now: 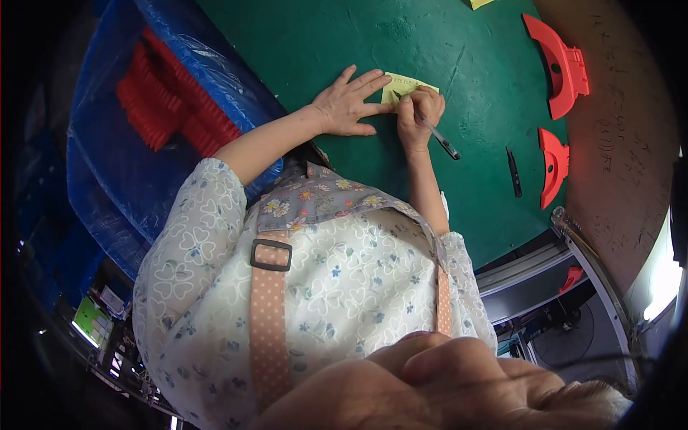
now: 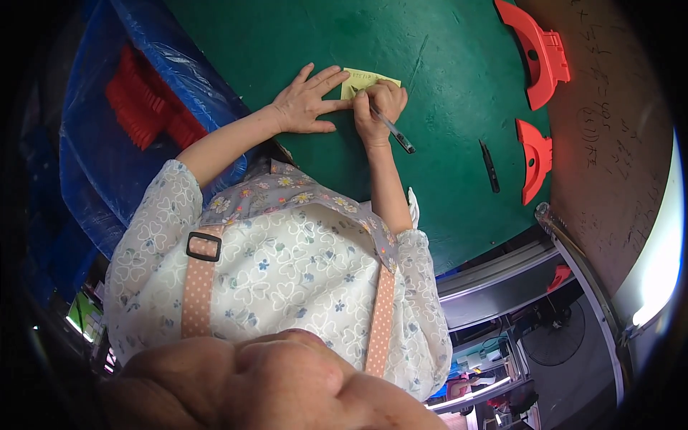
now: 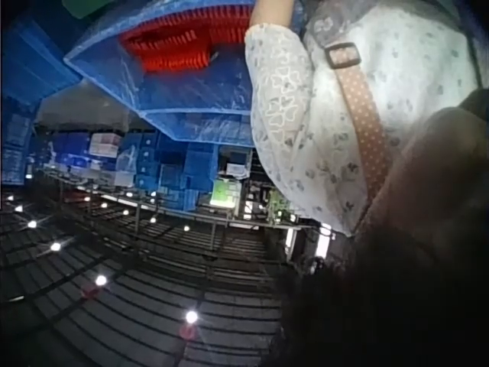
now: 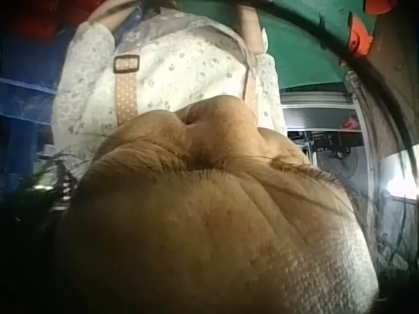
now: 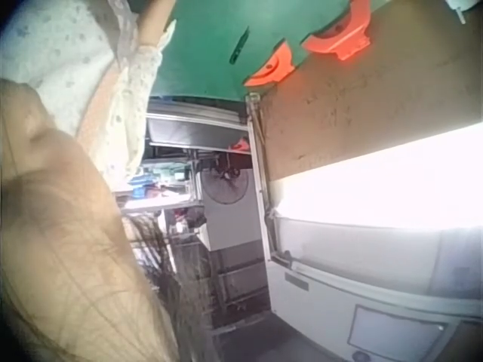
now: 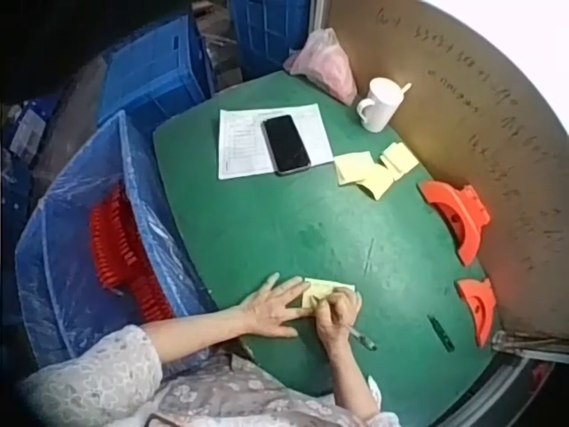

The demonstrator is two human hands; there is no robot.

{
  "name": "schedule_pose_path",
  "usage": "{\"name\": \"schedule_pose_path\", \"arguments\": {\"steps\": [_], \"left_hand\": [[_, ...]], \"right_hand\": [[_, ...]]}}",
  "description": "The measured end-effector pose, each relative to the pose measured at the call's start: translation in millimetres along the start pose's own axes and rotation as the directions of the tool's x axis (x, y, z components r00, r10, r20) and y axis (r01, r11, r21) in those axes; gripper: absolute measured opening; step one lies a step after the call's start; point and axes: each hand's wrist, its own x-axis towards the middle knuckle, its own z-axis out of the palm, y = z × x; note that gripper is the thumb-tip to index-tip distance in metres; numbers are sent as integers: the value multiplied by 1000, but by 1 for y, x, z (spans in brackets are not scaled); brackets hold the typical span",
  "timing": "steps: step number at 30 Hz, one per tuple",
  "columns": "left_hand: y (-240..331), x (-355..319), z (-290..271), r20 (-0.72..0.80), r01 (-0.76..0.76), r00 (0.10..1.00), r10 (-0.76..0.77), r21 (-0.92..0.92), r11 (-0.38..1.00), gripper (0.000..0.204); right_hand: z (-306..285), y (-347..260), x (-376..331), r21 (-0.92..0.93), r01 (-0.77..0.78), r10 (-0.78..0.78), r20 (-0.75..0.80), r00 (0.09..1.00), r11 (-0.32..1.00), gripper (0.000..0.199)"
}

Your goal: Inspecting red plastic components and writing notes on sticky labels at a workstation.

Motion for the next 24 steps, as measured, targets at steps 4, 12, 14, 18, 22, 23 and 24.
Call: {"name": "schedule_pose_path", "arguments": {"steps": [4, 12, 14, 18, 22, 23, 24], "left_hand": [[-1, 0, 0, 12, 4, 1000, -4, 0, 1000, 53], [0, 0, 1, 10, 5, 1000, -5, -3, 1000, 53], [0, 0, 1, 10, 7, 1000, -7, -4, 1000, 53], [0, 0, 1, 5, 8, 1000, -8, -14, 1000, 53], [0, 0, 1, 9, 10, 1000, -10, -19, 1000, 51], [0, 0, 1, 8, 10, 1000, -10, -19, 1000, 51], [0, 0, 1, 7, 10, 1000, -10, -24, 1000, 51]], "right_hand": [[0, -1, 1, -36, 10, -9, 23, 1000, 999, 13], [1, 1, -1, -19, -22, 22, 15, 1000, 1000, 15], [1, 2, -2, -11, -22, 22, 16, 1000, 1000, 15], [2, 4, -3, -29, 2, -1, 31, 1000, 1000, 16], [1, 2, -2, -43, -4, 7, 54, 999, 999, 16], [2, 2, -2, -43, -4, 7, 54, 999, 999, 16], [2, 2, -2, -65, -5, 9, 58, 998, 998, 16]]}}
